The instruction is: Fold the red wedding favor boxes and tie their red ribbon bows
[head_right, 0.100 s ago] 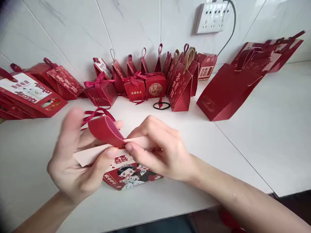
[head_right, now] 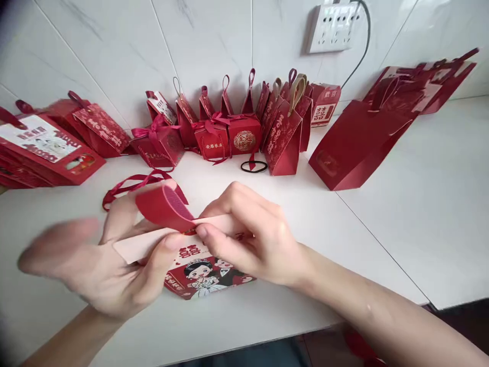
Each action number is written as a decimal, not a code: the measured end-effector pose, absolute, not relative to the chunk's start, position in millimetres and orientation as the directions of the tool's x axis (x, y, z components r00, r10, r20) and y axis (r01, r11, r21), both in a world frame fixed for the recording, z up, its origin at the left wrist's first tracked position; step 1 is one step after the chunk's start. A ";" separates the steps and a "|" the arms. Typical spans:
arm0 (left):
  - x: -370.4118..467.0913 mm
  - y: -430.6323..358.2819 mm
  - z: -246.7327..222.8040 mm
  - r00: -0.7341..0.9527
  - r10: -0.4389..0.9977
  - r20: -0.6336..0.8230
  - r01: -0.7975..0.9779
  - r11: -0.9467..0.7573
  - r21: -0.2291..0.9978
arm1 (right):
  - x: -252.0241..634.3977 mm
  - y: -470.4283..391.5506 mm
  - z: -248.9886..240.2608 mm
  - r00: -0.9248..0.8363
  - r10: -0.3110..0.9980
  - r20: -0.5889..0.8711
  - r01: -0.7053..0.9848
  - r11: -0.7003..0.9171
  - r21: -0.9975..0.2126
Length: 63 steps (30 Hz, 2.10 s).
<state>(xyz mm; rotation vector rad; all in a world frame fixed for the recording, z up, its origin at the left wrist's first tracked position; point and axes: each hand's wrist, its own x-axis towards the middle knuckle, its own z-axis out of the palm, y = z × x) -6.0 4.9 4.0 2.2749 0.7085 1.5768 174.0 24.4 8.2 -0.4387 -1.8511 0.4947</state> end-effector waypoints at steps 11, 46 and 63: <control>-6.5 7.3 9.2 0.286 0.425 0.859 0.353 -0.880 0.318 | 173.2 25.9 4.4 -0.289 0.487 0.824 0.077 0.870 -0.487; -2.1 4.4 6.9 0.214 0.554 0.804 0.289 -0.822 0.490 | 175.4 23.9 6.6 -0.310 0.535 0.786 0.112 0.841 -0.529; -11.7 17.3 -3.8 -0.014 0.771 0.636 0.131 -0.629 0.766 | 189.9 48.4 -6.8 -0.624 0.602 0.498 0.058 0.672 -0.738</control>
